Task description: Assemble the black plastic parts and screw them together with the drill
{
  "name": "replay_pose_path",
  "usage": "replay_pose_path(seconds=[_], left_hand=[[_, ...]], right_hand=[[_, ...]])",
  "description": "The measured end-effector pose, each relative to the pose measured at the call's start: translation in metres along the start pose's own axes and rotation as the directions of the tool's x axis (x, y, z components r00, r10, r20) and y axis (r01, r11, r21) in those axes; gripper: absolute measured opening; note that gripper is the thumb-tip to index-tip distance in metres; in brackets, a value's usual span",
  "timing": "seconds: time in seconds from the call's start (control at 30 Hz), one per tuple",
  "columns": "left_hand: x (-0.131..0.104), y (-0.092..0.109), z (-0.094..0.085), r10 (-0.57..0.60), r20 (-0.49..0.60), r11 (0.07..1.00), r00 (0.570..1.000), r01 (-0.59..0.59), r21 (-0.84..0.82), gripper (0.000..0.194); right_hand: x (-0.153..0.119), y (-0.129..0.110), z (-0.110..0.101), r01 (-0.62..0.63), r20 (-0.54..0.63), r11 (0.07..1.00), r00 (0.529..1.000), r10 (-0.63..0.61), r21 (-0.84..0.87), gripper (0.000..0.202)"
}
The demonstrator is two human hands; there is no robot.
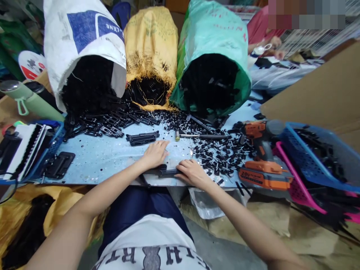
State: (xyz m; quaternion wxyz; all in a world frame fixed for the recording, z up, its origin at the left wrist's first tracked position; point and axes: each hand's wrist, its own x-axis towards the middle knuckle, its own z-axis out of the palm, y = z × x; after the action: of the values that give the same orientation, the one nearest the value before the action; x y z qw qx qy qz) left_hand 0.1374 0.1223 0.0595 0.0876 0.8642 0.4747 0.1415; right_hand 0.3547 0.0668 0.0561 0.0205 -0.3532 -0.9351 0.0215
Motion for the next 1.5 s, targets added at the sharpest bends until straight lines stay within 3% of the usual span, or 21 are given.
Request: replay_pose_path(seconds=[0.1,0.17,0.23,0.3,0.4,0.47,0.57,0.7,0.8,0.87,0.97,1.1,1.2,1.33,1.4,1.5], left_hand=[[0.07,-0.015,-0.003,-0.088,0.02,0.989,0.996,0.085,0.123,0.041],[0.104,-0.024,-0.001,-0.098,0.073,0.984,0.993,0.086,0.157,0.034],[0.123,-0.027,0.004,-0.08,0.1,0.986,0.992,0.064,0.155,0.024],[0.126,-0.025,0.008,-0.066,0.085,0.987,0.994,0.053,0.149,0.022],[0.109,-0.019,0.003,-0.07,0.041,0.985,0.997,0.063,0.158,0.025],[0.087,-0.017,-0.007,-0.072,0.009,0.988,0.997,0.07,0.139,0.022],[0.036,-0.023,-0.028,-0.046,-0.107,0.999,0.993,0.045,-0.014,0.015],[-0.047,-0.036,-0.046,-0.137,-0.255,0.972,0.957,0.08,-0.222,0.015],[-0.095,-0.039,-0.048,-0.259,-0.258,0.939,0.931,0.18,-0.294,0.016],[-0.114,-0.037,-0.044,-0.307,-0.232,0.921,0.923,0.226,-0.318,0.014],[-0.126,-0.032,-0.036,-0.339,-0.183,0.907,0.923,0.268,-0.325,0.01],[-0.123,-0.025,-0.034,-0.371,-0.163,0.918,0.914,0.335,-0.21,0.011],[-0.117,-0.02,-0.039,-0.337,-0.091,0.939,0.937,0.327,-0.106,0.011],[-0.109,-0.015,-0.045,-0.296,0.003,0.955,0.955,0.296,-0.034,0.01],[-0.108,-0.015,-0.045,-0.32,0.012,0.946,0.947,0.32,-0.04,0.01],[-0.108,-0.017,-0.044,-0.344,0.025,0.937,0.939,0.344,-0.061,0.011]], right_hand=[[-0.015,0.004,0.012,-0.03,-0.055,0.999,0.998,0.032,0.036,0.036],[-0.017,0.01,0.014,-0.079,-0.097,0.994,0.992,0.086,0.078,0.034],[-0.01,0.024,0.01,-0.157,-0.155,0.98,0.972,0.175,0.122,0.034],[0.009,0.046,0.001,-0.253,-0.221,0.957,0.934,0.28,0.143,0.032],[0.051,0.086,-0.01,-0.431,-0.271,0.894,0.852,0.448,0.124,0.03],[0.079,0.107,-0.014,-0.52,-0.193,0.851,0.83,0.524,0.075,0.031],[0.108,0.123,-0.017,-0.573,-0.017,0.82,0.82,0.573,-0.009,0.03],[0.121,0.126,-0.019,-0.628,-0.005,0.777,0.777,0.629,-0.042,0.03],[0.117,0.125,-0.02,-0.659,-0.075,0.752,0.75,0.658,0.012,0.031],[0.109,0.12,-0.022,-0.634,-0.164,0.77,0.753,0.637,0.079,0.029],[0.09,0.099,-0.028,-0.489,-0.302,0.85,0.794,0.527,0.197,0.025],[0.06,0.053,-0.04,-0.281,-0.319,0.903,0.866,0.385,0.326,0.022],[0.045,0.021,-0.048,-0.216,-0.23,0.88,0.914,0.335,0.424,0.018],[0.04,-0.007,-0.051,-0.264,0.031,0.827,0.958,0.287,0.497,0.014],[0.042,-0.016,-0.051,-0.277,0.12,0.84,0.961,0.25,0.467,0.013],[0.048,-0.03,-0.054,-0.248,0.159,0.908,0.966,0.205,0.337,0.014]])
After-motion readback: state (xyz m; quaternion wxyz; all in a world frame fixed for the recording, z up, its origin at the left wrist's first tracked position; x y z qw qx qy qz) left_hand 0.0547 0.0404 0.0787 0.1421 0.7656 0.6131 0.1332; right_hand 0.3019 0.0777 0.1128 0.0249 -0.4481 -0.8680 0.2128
